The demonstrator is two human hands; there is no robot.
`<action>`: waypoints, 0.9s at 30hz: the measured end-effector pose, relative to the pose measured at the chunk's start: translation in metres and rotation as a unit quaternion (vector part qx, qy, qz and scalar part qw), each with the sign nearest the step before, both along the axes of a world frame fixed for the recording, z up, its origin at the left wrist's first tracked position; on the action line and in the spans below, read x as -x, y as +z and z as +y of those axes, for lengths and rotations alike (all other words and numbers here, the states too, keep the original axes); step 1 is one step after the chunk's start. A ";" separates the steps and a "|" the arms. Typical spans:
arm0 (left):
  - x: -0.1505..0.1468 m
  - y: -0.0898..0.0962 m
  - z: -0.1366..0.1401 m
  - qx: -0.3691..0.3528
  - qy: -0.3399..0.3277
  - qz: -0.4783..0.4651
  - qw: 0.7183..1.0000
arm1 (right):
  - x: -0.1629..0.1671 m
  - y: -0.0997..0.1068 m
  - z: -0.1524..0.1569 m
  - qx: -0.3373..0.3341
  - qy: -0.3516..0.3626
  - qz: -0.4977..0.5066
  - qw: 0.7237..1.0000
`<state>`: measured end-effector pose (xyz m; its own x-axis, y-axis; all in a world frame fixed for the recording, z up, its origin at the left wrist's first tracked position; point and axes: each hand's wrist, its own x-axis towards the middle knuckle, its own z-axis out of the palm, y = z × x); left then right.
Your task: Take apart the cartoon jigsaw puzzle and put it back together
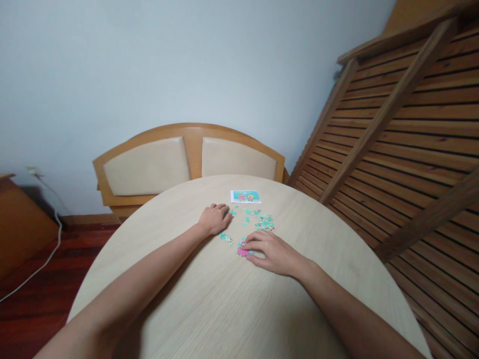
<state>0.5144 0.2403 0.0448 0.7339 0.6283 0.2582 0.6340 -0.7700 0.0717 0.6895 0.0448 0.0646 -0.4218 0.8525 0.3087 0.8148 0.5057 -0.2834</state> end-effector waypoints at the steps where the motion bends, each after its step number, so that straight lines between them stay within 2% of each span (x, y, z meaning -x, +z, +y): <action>1: -0.002 0.000 0.003 0.001 -0.008 0.004 1.000 | 0.000 0.000 0.000 0.000 0.000 0.001 1.000; 7: -0.013 0.002 0.004 -0.010 -0.065 0.016 0.998 | 0.000 -0.001 0.000 0.000 -0.001 0.000 1.000; 15: 0.000 0.014 -0.032 -0.030 -0.177 0.048 0.983 | -0.002 -0.003 0.001 0.003 0.003 -0.016 1.000; 17: 0.007 0.017 -0.043 -0.061 -0.210 0.058 0.974 | -0.004 -0.002 0.001 0.006 0.004 -0.023 1.000; 21: 0.018 0.015 -0.066 -0.081 -0.194 0.058 0.976 | -0.006 0.002 -0.001 0.006 -0.002 -0.035 0.999; 27: 0.023 -0.001 -0.077 -0.025 -0.204 -0.007 0.979 | -0.003 0.001 -0.001 -0.007 0.000 -0.004 1.000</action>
